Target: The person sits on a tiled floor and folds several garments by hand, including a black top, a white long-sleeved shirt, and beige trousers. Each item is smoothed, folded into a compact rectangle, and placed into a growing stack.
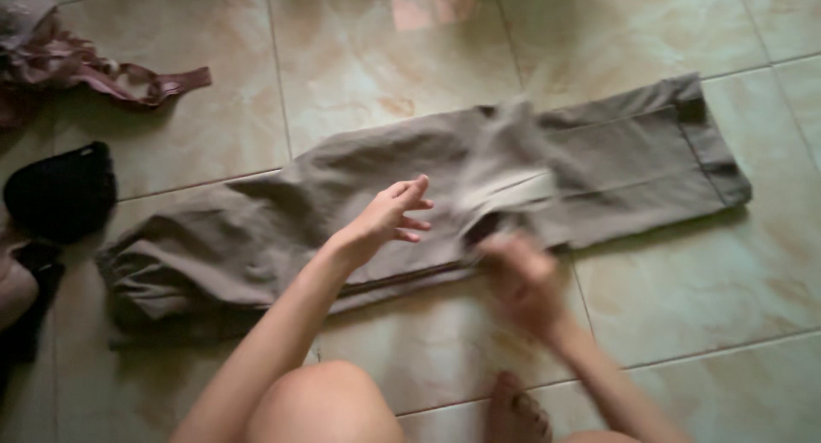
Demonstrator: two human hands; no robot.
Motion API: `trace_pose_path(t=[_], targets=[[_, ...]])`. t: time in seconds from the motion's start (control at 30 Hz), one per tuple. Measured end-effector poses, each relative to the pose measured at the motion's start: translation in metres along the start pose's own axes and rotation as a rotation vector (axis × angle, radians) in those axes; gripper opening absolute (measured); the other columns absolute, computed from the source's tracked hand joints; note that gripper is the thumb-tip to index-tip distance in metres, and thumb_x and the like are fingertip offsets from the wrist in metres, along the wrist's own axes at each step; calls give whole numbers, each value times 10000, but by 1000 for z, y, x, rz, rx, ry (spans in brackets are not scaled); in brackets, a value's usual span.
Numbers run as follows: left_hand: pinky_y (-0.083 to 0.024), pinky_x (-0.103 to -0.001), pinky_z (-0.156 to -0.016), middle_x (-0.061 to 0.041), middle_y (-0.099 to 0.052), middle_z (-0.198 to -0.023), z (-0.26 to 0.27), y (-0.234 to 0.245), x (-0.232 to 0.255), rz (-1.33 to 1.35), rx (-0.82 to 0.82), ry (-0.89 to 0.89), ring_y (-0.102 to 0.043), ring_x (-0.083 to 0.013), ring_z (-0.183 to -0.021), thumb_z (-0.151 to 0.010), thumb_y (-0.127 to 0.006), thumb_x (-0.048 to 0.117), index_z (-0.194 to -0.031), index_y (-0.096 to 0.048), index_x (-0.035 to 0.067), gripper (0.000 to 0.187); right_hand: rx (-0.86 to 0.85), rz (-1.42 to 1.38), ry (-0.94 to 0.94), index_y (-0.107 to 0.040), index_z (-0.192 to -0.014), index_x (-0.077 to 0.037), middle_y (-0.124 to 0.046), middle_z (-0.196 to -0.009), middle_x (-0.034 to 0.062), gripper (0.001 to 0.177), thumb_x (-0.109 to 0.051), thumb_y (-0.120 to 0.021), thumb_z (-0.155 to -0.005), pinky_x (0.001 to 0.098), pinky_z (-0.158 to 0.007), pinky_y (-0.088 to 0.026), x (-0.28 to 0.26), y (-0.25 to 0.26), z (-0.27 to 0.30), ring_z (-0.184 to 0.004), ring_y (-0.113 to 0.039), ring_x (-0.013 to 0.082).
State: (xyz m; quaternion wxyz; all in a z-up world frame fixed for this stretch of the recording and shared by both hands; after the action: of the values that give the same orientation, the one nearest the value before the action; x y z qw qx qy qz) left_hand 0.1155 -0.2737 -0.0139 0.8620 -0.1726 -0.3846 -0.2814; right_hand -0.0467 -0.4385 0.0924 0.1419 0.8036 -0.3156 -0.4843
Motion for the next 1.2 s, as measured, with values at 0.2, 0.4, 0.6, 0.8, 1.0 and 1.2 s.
trace_pose_path(t=[0.2,0.4,0.6,0.8,1.0,1.2], targets=[[-504,-357,-946,-169,-633,-1357,-13,-19,-29,-352,-14,-333,-604,-264,-1176,-712,-931,343,-1436,-511,91,874,-594,-235,-338,-637,-1305,-109,-627,-1091,150,516,14,-608,-804,401,-764,-549,-32,-57,52,-887,-661,328],[-551,-371,-935,-194,-733,-1189,10,-10,-85,-436,183,-94,-693,-269,-1093,-682,-860,357,-1291,-595,100,712,-221,-478,-582,-594,-1179,-28,-776,-1013,110,271,22,-491,-934,318,-822,-606,16,-56,86,-902,-757,196],[-466,-419,-971,-206,-610,-1214,40,-21,-47,-665,183,-514,-570,-338,-1167,-624,-959,352,-1176,-591,31,737,15,-254,-811,-532,-1266,-40,-737,-1016,115,299,-25,-521,-968,295,-628,-562,70,-41,73,-747,-724,177],[-519,-416,-945,-218,-625,-1161,27,-10,-73,-661,232,-443,-639,-369,-1065,-837,-709,212,-1105,-677,32,324,-120,-104,-397,-622,-1380,-132,-675,-1248,159,520,-2,-659,-878,331,-771,-583,72,-45,5,-880,-701,182],[-520,-436,-850,-236,-665,-1029,26,5,-64,-501,372,-472,-639,-371,-970,-1017,-526,123,-1111,-619,-7,185,-430,-386,-534,-706,-1199,-59,-763,-1031,65,273,-58,-691,-926,302,-789,-587,98,-80,-13,-935,-712,109],[-526,-285,-724,-42,-684,-997,47,-9,-37,-53,129,-386,-625,-100,-819,-919,-722,169,-1071,-603,45,229,-302,-523,-669,-633,-1139,-18,-728,-974,73,165,-51,-607,-980,265,-759,-565,111,-67,-24,-907,-695,127]])
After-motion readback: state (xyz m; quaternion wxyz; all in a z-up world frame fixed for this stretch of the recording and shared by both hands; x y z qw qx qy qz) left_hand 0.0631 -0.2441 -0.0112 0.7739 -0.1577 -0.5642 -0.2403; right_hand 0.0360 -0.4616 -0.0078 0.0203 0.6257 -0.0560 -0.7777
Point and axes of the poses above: each hand's wrist, its own z-axis away from the middle knuckle, its own y-axis out of the back of the hand, x = y × z, the point moved 8 cm from there along -z, towards the middle knuckle
